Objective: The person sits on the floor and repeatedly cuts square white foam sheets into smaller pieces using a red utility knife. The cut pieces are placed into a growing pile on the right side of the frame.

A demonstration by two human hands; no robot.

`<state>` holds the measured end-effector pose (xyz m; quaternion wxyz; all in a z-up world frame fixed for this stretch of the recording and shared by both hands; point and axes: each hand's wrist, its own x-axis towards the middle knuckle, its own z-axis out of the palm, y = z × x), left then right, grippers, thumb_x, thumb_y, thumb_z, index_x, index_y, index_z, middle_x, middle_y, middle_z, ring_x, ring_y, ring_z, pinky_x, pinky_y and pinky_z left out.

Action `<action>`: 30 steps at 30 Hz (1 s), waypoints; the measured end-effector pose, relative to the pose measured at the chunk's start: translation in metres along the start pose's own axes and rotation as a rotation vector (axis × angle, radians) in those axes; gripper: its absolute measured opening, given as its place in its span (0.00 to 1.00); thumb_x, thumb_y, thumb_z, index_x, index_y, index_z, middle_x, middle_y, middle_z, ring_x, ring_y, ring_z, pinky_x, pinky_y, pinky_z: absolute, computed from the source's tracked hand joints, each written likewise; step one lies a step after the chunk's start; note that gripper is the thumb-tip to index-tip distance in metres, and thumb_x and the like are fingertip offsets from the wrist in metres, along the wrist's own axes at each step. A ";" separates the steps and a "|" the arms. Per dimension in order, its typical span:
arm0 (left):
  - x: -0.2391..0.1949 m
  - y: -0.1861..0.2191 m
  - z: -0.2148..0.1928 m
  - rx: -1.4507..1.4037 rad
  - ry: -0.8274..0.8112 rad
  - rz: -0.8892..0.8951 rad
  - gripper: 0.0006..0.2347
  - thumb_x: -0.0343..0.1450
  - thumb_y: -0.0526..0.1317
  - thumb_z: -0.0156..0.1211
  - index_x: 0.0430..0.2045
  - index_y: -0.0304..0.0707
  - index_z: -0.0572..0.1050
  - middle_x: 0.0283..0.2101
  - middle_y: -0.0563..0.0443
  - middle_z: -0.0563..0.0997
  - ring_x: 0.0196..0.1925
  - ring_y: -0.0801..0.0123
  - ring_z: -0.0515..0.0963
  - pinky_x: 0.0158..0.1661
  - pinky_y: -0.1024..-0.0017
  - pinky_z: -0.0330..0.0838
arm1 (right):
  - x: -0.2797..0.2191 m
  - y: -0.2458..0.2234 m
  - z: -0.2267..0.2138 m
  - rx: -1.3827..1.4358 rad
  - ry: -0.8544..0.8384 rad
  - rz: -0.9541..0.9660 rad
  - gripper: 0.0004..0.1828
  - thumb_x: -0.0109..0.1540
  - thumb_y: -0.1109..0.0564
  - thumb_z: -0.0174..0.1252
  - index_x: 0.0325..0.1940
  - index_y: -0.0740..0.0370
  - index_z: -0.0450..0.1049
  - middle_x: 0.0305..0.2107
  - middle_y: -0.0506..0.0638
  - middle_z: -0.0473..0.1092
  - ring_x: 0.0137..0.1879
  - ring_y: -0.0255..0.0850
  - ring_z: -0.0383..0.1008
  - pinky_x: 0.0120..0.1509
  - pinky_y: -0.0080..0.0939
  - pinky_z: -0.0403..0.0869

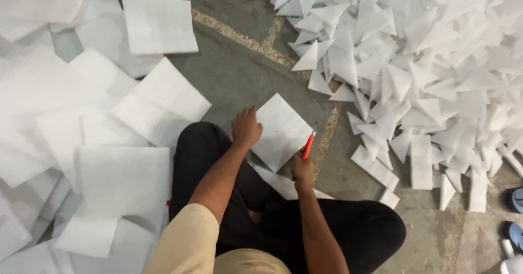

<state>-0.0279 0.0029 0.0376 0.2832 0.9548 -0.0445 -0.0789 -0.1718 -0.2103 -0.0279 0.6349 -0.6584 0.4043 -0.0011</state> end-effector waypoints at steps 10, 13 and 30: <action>0.048 -0.002 0.062 -0.334 -0.367 0.086 0.23 0.68 0.42 0.62 0.56 0.29 0.70 0.57 0.30 0.77 0.60 0.42 0.76 0.60 0.55 0.71 | 0.026 0.007 0.008 0.353 -0.101 -0.058 0.05 0.65 0.56 0.59 0.39 0.58 0.72 0.27 0.42 0.68 0.31 0.31 0.68 0.34 0.37 0.70; 0.029 0.016 0.067 -0.462 -0.302 0.069 0.23 0.71 0.45 0.59 0.56 0.29 0.68 0.58 0.30 0.76 0.60 0.42 0.75 0.58 0.54 0.69 | 0.023 -0.003 0.017 0.349 -0.146 0.015 0.08 0.67 0.54 0.58 0.37 0.59 0.71 0.26 0.44 0.67 0.31 0.34 0.67 0.34 0.38 0.67; -0.063 0.015 0.036 -1.280 -0.223 -0.149 0.21 0.75 0.45 0.54 0.58 0.29 0.71 0.50 0.43 0.82 0.50 0.64 0.81 0.51 0.65 0.75 | -0.053 -0.069 0.020 0.033 -0.169 -0.226 0.25 0.64 0.55 0.57 0.64 0.68 0.69 0.46 0.51 0.77 0.43 0.38 0.75 0.45 0.40 0.76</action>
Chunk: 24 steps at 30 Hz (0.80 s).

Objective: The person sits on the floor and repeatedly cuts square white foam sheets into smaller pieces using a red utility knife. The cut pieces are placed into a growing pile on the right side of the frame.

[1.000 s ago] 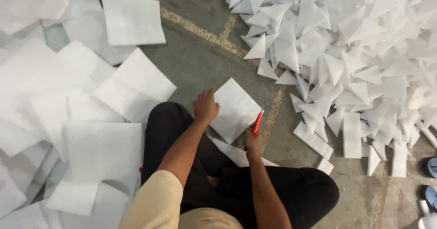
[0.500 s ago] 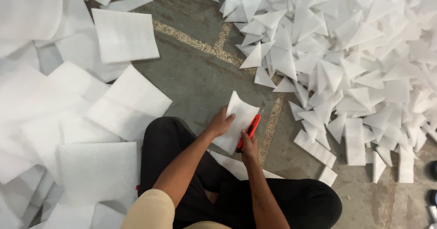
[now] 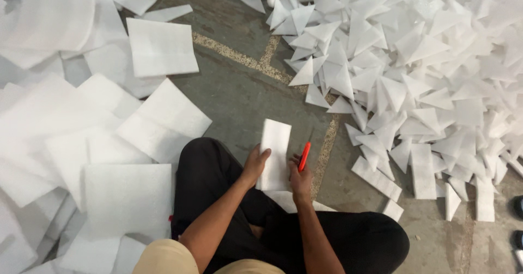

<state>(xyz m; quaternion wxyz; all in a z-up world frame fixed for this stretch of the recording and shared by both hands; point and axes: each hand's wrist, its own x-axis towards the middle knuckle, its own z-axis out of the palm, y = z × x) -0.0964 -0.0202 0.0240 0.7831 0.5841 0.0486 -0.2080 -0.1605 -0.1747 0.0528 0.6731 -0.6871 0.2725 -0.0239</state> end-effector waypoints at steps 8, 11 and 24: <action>-0.029 0.052 -0.017 -0.261 -0.043 -0.015 0.18 0.71 0.38 0.58 0.55 0.30 0.70 0.49 0.42 0.81 0.50 0.62 0.82 0.50 0.63 0.78 | -0.023 -0.011 0.000 -0.021 -0.269 0.106 0.15 0.60 0.57 0.65 0.47 0.72 0.79 0.32 0.52 0.79 0.33 0.36 0.79 0.39 0.39 0.78; -0.028 0.056 -0.022 -0.199 0.054 -0.039 0.18 0.70 0.36 0.59 0.54 0.30 0.71 0.49 0.41 0.81 0.49 0.61 0.83 0.49 0.64 0.78 | -0.044 -0.014 0.005 -0.173 -0.289 0.004 0.14 0.58 0.58 0.70 0.44 0.70 0.80 0.32 0.53 0.79 0.33 0.35 0.77 0.39 0.38 0.78; -0.057 0.054 -0.033 0.871 -0.687 0.072 0.22 0.69 0.49 0.56 0.54 0.37 0.76 0.51 0.38 0.83 0.54 0.54 0.82 0.53 0.60 0.74 | -0.105 -0.059 -0.004 -0.567 -0.130 -0.659 0.28 0.46 0.60 0.71 0.50 0.65 0.74 0.52 0.59 0.70 0.54 0.53 0.73 0.52 0.45 0.75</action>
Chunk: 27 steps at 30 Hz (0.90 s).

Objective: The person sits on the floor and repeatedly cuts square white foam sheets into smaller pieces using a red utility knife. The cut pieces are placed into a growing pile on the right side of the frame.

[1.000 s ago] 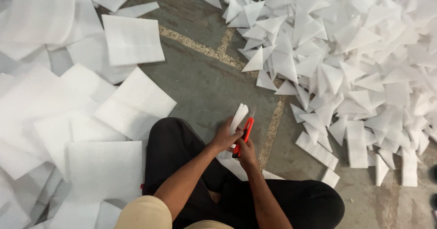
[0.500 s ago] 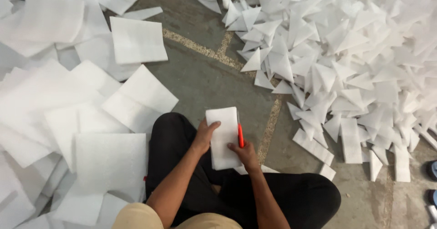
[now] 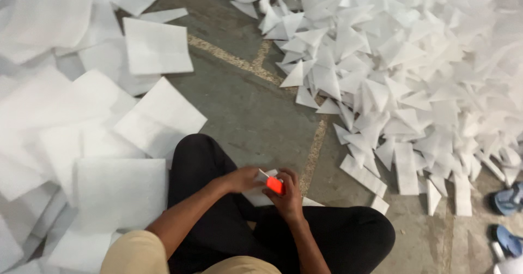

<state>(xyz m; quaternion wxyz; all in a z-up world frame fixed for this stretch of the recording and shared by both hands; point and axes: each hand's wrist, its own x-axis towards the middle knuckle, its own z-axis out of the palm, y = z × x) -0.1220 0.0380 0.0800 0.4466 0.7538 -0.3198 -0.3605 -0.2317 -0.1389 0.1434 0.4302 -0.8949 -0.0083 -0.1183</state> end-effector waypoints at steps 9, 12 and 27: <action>-0.042 0.056 0.017 0.103 0.303 -0.204 0.25 0.63 0.46 0.70 0.53 0.36 0.72 0.45 0.36 0.84 0.50 0.45 0.82 0.49 0.54 0.76 | 0.005 -0.015 -0.023 -0.146 -0.230 0.355 0.30 0.48 0.50 0.76 0.50 0.61 0.77 0.40 0.57 0.76 0.50 0.52 0.75 0.55 0.49 0.74; -0.019 0.041 0.031 0.045 0.609 -0.098 0.24 0.62 0.43 0.71 0.51 0.32 0.74 0.45 0.33 0.83 0.48 0.42 0.82 0.46 0.53 0.76 | 0.006 -0.002 -0.020 -0.205 -0.019 0.317 0.24 0.50 0.51 0.76 0.45 0.64 0.79 0.36 0.58 0.77 0.46 0.50 0.75 0.51 0.49 0.74; 0.015 0.042 0.024 -0.050 -0.150 -0.204 0.39 0.61 0.53 0.73 0.66 0.36 0.65 0.63 0.36 0.73 0.67 0.51 0.71 0.63 0.59 0.65 | -0.018 0.024 -0.032 -0.072 -0.261 0.526 0.29 0.62 0.45 0.61 0.62 0.64 0.68 0.42 0.61 0.78 0.48 0.49 0.80 0.53 0.48 0.76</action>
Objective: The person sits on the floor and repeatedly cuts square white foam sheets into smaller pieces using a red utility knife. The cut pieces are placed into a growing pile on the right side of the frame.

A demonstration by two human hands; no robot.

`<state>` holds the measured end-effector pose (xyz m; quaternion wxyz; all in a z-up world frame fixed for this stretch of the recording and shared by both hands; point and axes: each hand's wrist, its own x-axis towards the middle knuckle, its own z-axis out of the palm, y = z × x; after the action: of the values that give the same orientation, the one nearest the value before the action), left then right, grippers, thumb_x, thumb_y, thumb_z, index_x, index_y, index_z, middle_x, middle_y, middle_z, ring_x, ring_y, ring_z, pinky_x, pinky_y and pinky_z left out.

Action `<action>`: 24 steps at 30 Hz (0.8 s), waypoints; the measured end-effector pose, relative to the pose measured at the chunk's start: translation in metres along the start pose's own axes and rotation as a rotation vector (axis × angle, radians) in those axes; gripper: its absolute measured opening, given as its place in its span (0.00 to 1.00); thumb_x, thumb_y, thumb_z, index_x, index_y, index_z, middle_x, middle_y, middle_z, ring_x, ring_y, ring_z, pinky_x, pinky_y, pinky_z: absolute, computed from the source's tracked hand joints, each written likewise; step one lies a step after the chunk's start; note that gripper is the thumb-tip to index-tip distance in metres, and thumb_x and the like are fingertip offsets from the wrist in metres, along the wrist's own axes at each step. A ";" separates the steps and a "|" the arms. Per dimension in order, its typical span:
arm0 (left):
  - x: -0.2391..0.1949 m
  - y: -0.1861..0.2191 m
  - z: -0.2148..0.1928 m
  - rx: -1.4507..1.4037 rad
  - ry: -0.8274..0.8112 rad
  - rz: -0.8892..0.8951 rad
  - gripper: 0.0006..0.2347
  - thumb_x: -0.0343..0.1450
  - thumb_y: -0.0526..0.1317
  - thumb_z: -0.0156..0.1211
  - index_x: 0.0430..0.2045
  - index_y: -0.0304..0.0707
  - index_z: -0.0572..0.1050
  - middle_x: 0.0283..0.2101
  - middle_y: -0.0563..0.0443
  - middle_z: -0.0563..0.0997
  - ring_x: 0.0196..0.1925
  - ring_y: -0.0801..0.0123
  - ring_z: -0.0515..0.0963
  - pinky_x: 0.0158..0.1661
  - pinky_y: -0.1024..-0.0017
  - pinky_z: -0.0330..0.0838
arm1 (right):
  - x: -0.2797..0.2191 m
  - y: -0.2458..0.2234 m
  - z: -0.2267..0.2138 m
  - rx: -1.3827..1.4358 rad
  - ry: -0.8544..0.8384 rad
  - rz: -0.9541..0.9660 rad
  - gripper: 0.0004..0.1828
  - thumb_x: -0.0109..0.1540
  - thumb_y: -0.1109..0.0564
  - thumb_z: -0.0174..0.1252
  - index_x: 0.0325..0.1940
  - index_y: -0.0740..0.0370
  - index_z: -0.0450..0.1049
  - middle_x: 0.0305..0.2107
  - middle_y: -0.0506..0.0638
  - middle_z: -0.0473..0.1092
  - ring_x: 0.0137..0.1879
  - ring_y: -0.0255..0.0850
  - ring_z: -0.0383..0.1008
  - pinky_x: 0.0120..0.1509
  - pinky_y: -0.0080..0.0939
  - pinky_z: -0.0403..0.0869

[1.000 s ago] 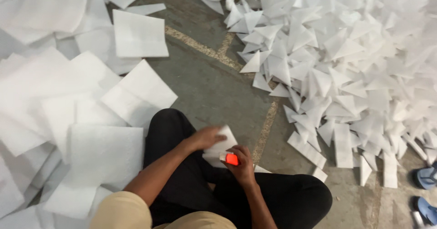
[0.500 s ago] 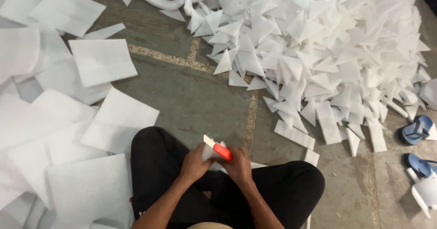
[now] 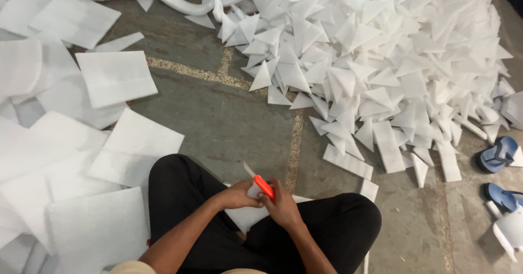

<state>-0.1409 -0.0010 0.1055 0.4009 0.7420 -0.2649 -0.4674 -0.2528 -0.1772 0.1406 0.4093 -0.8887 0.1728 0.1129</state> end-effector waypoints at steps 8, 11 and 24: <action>0.062 0.154 -0.059 1.125 0.488 0.557 0.29 0.74 0.37 0.61 0.72 0.49 0.59 0.67 0.47 0.71 0.69 0.57 0.70 0.67 0.35 0.56 | 0.030 0.063 -0.027 0.740 0.579 -0.044 0.18 0.72 0.45 0.51 0.55 0.62 0.68 0.36 0.49 0.68 0.34 0.33 0.63 0.35 0.35 0.65; 0.083 0.245 -0.074 0.533 1.116 0.911 0.35 0.70 0.39 0.66 0.73 0.52 0.54 0.77 0.48 0.59 0.79 0.57 0.59 0.76 0.41 0.49 | 0.037 0.068 -0.028 0.932 0.632 0.050 0.14 0.69 0.46 0.51 0.50 0.57 0.66 0.33 0.45 0.68 0.27 0.29 0.57 0.26 0.30 0.59; -0.040 -0.064 -0.184 0.659 1.319 -0.306 0.29 0.71 0.40 0.56 0.70 0.45 0.58 0.74 0.44 0.59 0.76 0.47 0.53 0.61 0.17 0.33 | 0.045 0.066 -0.003 0.431 0.392 0.008 0.20 0.64 0.50 0.62 0.54 0.66 0.71 0.39 0.48 0.71 0.44 0.36 0.69 0.50 0.37 0.70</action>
<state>0.0103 0.1280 0.1155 0.1643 0.9782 0.0102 0.1268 -0.2382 -0.2290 0.0814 0.5471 -0.7854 0.2721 -0.0990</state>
